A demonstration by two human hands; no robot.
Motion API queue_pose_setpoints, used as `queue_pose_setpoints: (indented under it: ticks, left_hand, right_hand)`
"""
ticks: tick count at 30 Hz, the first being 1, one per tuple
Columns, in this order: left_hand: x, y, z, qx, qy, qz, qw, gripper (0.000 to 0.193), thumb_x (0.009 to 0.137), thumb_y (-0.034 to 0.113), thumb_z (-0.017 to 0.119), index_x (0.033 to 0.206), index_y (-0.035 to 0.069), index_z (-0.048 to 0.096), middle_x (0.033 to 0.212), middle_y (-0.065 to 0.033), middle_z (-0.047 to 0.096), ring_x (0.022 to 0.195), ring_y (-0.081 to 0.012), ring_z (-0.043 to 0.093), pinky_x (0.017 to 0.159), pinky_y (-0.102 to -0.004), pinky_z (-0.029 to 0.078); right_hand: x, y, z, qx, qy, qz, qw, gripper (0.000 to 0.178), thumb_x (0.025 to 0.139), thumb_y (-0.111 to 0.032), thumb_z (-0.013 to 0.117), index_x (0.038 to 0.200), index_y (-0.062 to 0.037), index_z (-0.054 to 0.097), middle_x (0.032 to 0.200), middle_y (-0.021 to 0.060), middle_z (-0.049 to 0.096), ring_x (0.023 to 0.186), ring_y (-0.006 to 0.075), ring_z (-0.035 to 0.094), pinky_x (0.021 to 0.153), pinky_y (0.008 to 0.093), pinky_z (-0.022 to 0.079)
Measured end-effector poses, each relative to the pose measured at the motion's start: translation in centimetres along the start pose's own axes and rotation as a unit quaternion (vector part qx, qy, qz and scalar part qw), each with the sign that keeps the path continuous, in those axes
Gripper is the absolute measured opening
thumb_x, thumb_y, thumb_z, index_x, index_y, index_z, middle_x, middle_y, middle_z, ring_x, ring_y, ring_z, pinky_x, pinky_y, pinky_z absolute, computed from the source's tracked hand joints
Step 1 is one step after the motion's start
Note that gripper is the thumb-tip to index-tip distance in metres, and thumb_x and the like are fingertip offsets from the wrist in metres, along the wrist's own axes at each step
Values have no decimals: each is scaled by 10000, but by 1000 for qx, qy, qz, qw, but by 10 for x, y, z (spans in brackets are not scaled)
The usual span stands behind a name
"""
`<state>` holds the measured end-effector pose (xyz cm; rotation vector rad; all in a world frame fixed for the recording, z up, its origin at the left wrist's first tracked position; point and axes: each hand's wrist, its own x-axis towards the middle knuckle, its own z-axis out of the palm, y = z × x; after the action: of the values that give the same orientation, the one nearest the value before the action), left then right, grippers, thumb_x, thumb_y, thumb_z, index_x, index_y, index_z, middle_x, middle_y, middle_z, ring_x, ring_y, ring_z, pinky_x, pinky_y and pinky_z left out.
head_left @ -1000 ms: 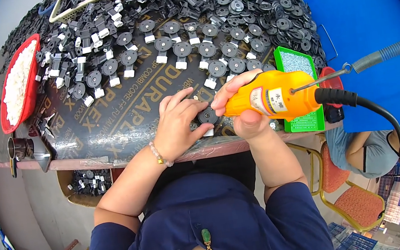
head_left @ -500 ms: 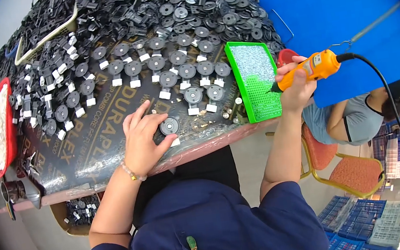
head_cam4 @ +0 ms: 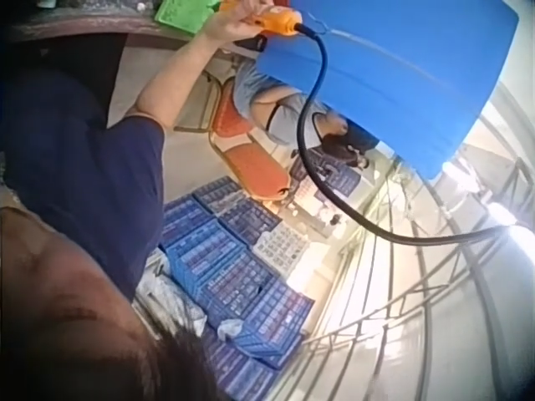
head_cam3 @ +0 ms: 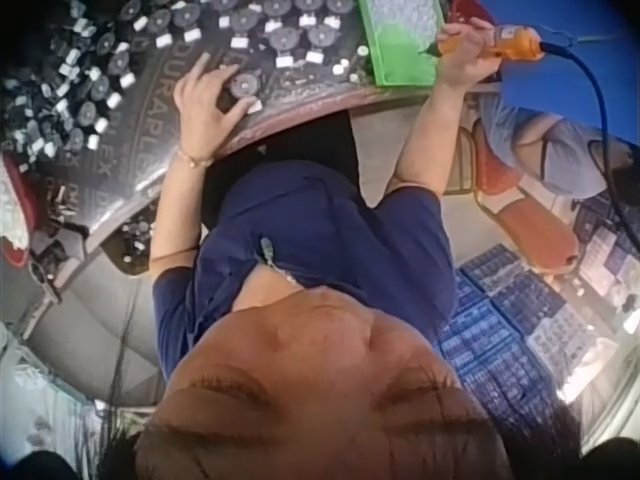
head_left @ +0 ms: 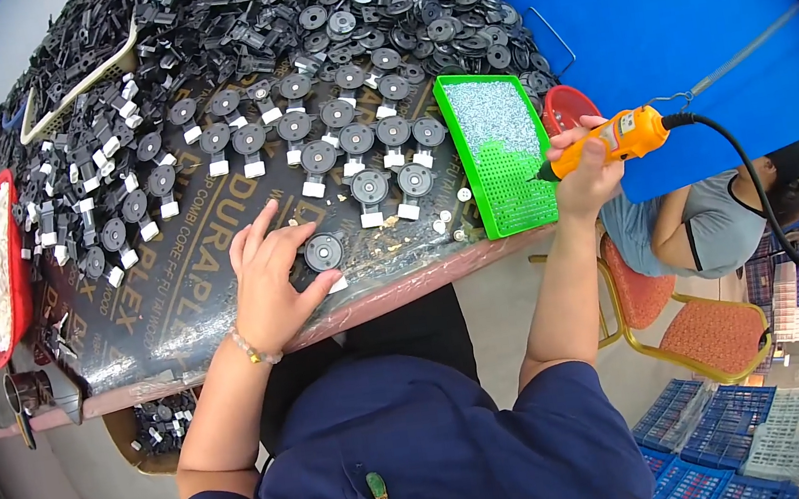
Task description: Fastening screws into small circular electronic components using an electric screwdriver at a factory workbench.
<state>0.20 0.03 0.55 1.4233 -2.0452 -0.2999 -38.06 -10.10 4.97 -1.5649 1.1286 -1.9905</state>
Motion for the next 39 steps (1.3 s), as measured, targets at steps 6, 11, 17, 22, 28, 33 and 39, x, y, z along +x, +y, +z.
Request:
queue_pose_setpoints:
  ticks: [6,11,17,22,28,33,39]
  left_hand:
    - [0,0,1,1,-4,-3,1000,573,739,322,875,1228,100,676,1193,-79,690,1433,-340,446,1158,-542,274]
    - [0,-3,3,1,3,4,1000,560,764,356,854,1227,99,675,1193,-76,689,1428,-349,447,1154,-547,276]
    - [-1,-5,0,-21,34,20,999,491,784,344,840,1196,119,696,1200,-50,679,1412,-342,459,1149,-535,271]
    - [-4,-7,0,-32,65,18,997,361,796,264,837,1127,160,735,1165,-6,685,1400,-321,474,1141,-523,276]
    - [-5,-12,3,-25,113,15,993,170,784,149,824,937,169,753,1032,35,694,1376,-307,509,1127,-508,285]
    - [-5,-10,1,-15,119,18,993,146,782,147,827,905,170,753,1024,43,690,1378,-304,507,1125,-518,280]
    - [-3,-2,-1,-28,91,-35,995,394,729,346,883,1058,170,759,1077,22,707,1409,-321,468,1159,-557,230]
  right_hand:
    - [3,-3,-3,-5,6,-18,1000,654,942,-580,673,1159,14,509,751,109,654,599,168,601,577,280,507]
    - [0,-48,21,23,-7,-53,998,784,925,-745,546,1211,-16,516,759,127,654,577,199,583,556,316,497]
    - [-50,-73,111,291,-188,-37,937,835,887,-818,500,1252,-68,461,795,118,668,577,194,601,550,331,507]
    - [-82,-76,167,364,-266,66,890,841,856,-824,530,1233,-78,442,801,109,669,594,190,618,575,328,523]
    - [-89,-76,188,362,-294,110,878,833,855,-819,536,1222,-78,433,794,107,662,608,180,621,594,329,535]
    - [-90,-73,190,366,-279,98,882,818,866,-808,537,1220,-77,437,793,106,657,599,176,617,589,322,532]
    - [-88,-64,190,329,-274,107,897,779,880,-764,588,1208,-69,460,772,112,650,589,180,614,593,335,534]
